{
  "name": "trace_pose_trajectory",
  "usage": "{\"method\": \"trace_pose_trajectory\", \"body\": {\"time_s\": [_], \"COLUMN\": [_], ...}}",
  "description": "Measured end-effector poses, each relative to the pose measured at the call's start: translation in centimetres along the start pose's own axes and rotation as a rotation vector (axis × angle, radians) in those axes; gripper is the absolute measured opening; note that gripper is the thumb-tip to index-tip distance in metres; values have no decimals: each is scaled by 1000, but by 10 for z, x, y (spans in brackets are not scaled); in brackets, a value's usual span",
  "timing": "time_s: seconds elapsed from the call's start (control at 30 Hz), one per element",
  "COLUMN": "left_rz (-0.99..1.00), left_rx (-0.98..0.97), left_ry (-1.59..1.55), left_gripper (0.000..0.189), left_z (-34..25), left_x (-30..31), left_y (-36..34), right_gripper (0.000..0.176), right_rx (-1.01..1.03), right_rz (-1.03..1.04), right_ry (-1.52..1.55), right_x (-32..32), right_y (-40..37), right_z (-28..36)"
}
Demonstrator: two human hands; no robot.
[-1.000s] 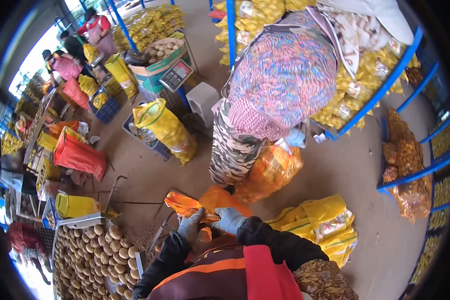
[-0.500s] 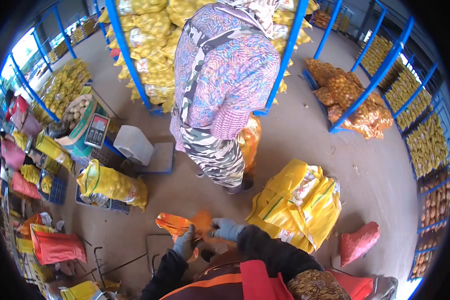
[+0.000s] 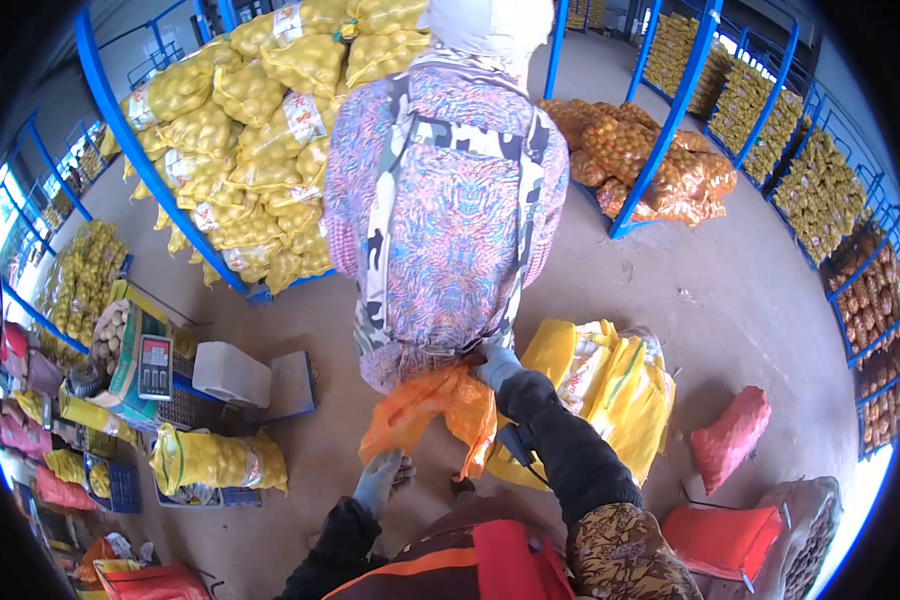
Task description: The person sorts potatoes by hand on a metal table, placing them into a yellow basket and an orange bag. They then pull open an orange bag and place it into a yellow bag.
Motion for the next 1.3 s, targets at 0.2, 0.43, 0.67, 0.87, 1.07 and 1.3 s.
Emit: {"method": "trace_pose_trajectory", "body": {"time_s": [0.2, 0.43, 0.67, 0.87, 1.07, 1.3], "left_rz": [46, 82, -111, -160, -139, -167], "left_rx": [-32, -32, -120, -161, -138, -96], "left_ry": [59, 152, -7, -47, -122, -134], "left_gripper": [22, 31, 36, 36, 31, 27], "left_z": [-25, -45, -45, -67, -63, -87], "left_x": [-36, -72, -47, -50, -25, -17], "left_y": [30, 52, 98, 104, 118, 120], "right_gripper": [31, 31, 40, 33, 31, 35], "right_rx": [65, 102, 102, 44, 22, -10], "right_rz": [-24, 34, -28, 106, 175, 377], "right_ry": [-52, 21, -29, -86, 61, 121], "right_x": [9, 10, 38, 16, -10, -49], "right_y": [22, 22, 20, 5, -1, -35], "right_z": [-15, -4, -21, -37, -26, 2]}}
Point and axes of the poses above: each hand's wrist, its own y-axis towards the middle knuckle, its own x-axis out of the back of the hand, z = x × y, the point moved 6 cm from there along y, towards the middle knuckle, and after that the axes turned 10 degrees about y, right-handed, at the moved point
